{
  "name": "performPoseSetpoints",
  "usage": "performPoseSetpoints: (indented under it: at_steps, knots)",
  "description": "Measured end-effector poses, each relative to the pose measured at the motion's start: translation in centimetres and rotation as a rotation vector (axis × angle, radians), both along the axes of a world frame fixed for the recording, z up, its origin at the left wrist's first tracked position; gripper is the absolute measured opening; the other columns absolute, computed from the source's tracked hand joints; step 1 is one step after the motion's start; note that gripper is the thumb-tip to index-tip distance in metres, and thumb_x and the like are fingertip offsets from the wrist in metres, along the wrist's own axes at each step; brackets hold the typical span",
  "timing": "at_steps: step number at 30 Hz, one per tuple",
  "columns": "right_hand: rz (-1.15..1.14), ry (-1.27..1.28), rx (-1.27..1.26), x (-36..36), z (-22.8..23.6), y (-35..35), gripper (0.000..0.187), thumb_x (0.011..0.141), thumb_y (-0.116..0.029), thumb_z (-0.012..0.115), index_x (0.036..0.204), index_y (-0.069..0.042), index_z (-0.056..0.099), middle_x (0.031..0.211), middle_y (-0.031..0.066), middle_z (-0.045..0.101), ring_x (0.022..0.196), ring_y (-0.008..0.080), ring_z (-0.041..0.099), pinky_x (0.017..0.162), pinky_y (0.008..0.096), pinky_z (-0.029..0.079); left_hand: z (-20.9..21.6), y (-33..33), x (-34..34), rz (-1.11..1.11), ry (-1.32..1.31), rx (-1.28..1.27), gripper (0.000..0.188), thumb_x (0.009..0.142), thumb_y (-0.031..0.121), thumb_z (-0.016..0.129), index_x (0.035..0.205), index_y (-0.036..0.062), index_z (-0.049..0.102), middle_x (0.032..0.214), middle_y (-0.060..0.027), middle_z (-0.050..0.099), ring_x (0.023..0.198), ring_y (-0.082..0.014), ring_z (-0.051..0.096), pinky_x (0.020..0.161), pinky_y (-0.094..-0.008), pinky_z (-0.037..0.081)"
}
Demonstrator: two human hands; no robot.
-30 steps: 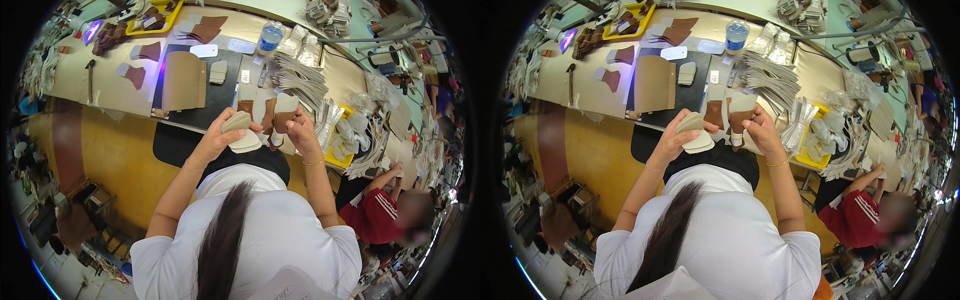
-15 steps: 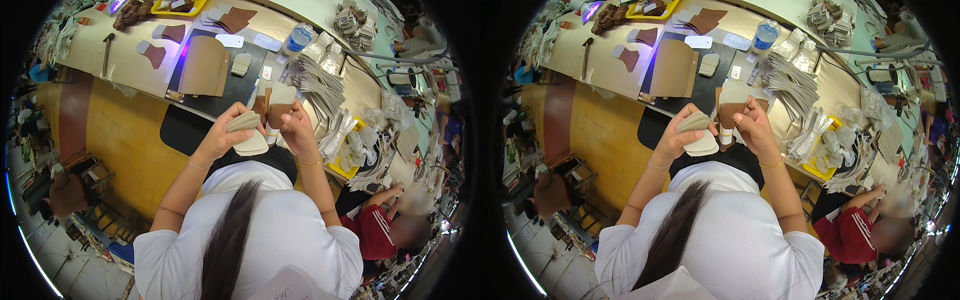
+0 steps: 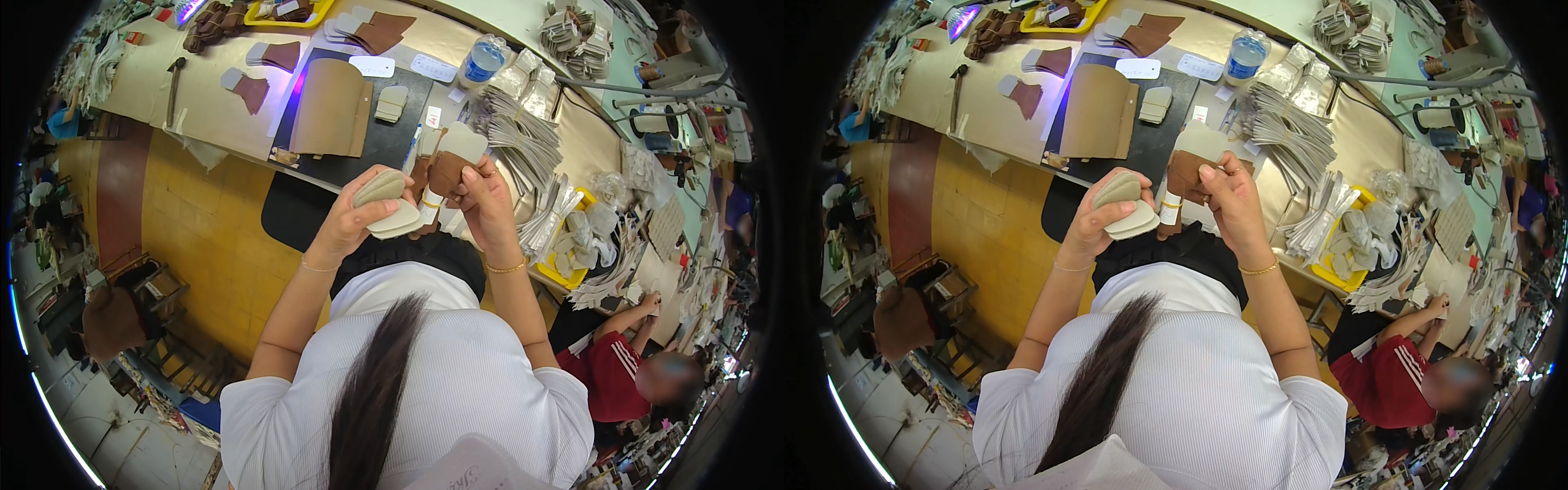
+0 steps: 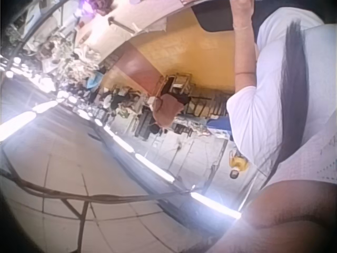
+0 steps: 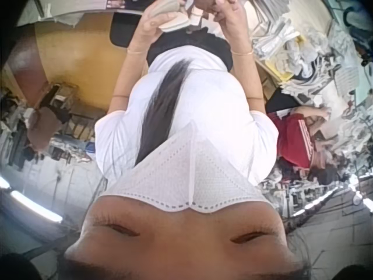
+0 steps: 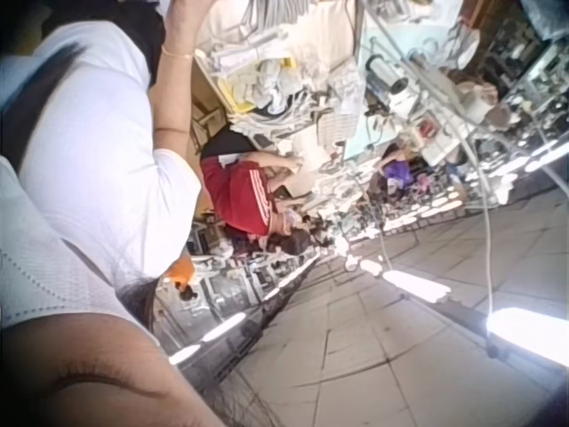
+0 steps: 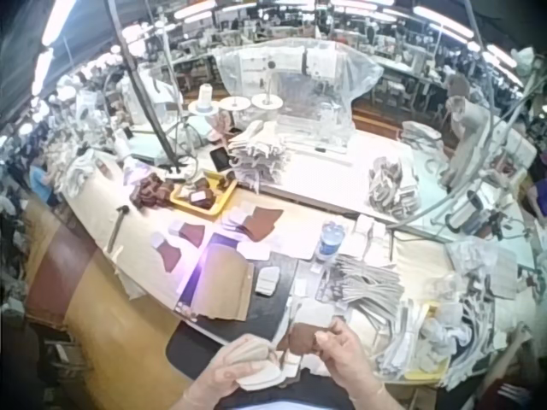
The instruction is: The person assembles small leather goods at a workbench. They retrieve white fabric pieces from a plastic bag, align them with brown leather pieces, and secure them with rubber bands. The person then places the assembled units into a yellow tray.
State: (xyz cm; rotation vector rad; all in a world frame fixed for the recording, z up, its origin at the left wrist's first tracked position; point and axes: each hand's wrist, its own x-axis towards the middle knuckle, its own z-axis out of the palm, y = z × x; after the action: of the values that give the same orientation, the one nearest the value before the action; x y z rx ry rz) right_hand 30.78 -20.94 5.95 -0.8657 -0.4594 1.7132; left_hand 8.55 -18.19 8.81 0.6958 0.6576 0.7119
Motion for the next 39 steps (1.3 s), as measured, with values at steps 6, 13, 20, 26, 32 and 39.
performPoseSetpoints:
  at_steps: [6,13,20,26,32,39]
  knots:
    - [-0.025,0.004,0.005,-0.3,0.5,-0.1,0.025,0.093,-0.021,0.064,0.107,-0.007,0.047,0.104,0.0071,0.063,0.096,0.0156,0.064,0.082,0.0312,0.051,0.0,-0.3,0.4,0.03,0.057,0.018,0.039,0.078,0.012,0.066,0.113,0.0043,0.053,0.097,-0.0117,0.064,0.088,-0.0165,0.062,0.079,-0.029,0.051]
    - [-0.033,-0.026,-0.004,-0.3,0.3,-0.3,0.029,0.091,-0.022,0.068,0.109,-0.009,0.049,0.098,0.0023,0.062,0.09,0.0086,0.059,0.08,0.0249,0.046,-0.6,-0.7,0.5,0.002,0.037,0.133,0.037,0.083,0.006,0.066,0.113,0.0049,0.046,0.1,-0.0092,0.063,0.097,-0.0153,0.06,0.088,-0.0314,0.049]
    - [-0.034,-0.082,-0.018,0.0,-0.4,-0.5,0.03,0.09,-0.021,0.069,0.11,-0.01,0.05,0.079,-0.0074,0.056,0.068,-0.0017,0.043,0.061,0.0159,0.032,-0.5,-1.2,0.8,0.033,0.074,0.22,0.036,0.08,-0.003,0.064,0.11,0.0057,0.047,0.099,-0.0107,0.062,0.097,-0.0165,0.06,0.089,-0.0331,0.048]
    - [-0.06,-0.083,-0.013,-0.4,0.3,-0.4,0.029,0.09,-0.021,0.069,0.11,-0.01,0.051,0.073,-0.0099,0.05,0.064,-0.0021,0.039,0.058,0.0146,0.028,-0.8,-1.6,0.8,0.024,0.196,0.322,0.033,0.081,-0.005,0.062,0.11,0.0047,0.047,0.101,-0.0096,0.062,0.099,-0.0157,0.061,0.091,-0.0327,0.048]
    - [-0.032,-0.058,0.019,0.2,-0.1,-0.4,0.029,0.091,-0.022,0.067,0.111,-0.009,0.051,0.08,-0.0069,0.056,0.07,-0.0006,0.044,0.064,0.0161,0.033,-0.6,-0.8,0.2,0.076,0.044,0.12,0.031,0.083,0.013,0.062,0.107,0.0014,0.047,0.1,-0.0142,0.061,0.095,-0.02,0.063,0.088,-0.0328,0.05]
    - [0.063,-0.017,0.075,0.1,0.0,-0.5,0.034,0.095,-0.021,0.06,0.122,-0.006,0.047,0.11,0.004,0.061,0.099,0.0108,0.056,0.09,0.0289,0.043,-0.1,-0.1,0.2,0.145,-0.084,-0.003,0.032,0.084,0.017,0.06,0.109,0.0003,0.051,0.106,-0.0108,0.058,0.1,-0.0166,0.059,0.09,-0.0298,0.048]
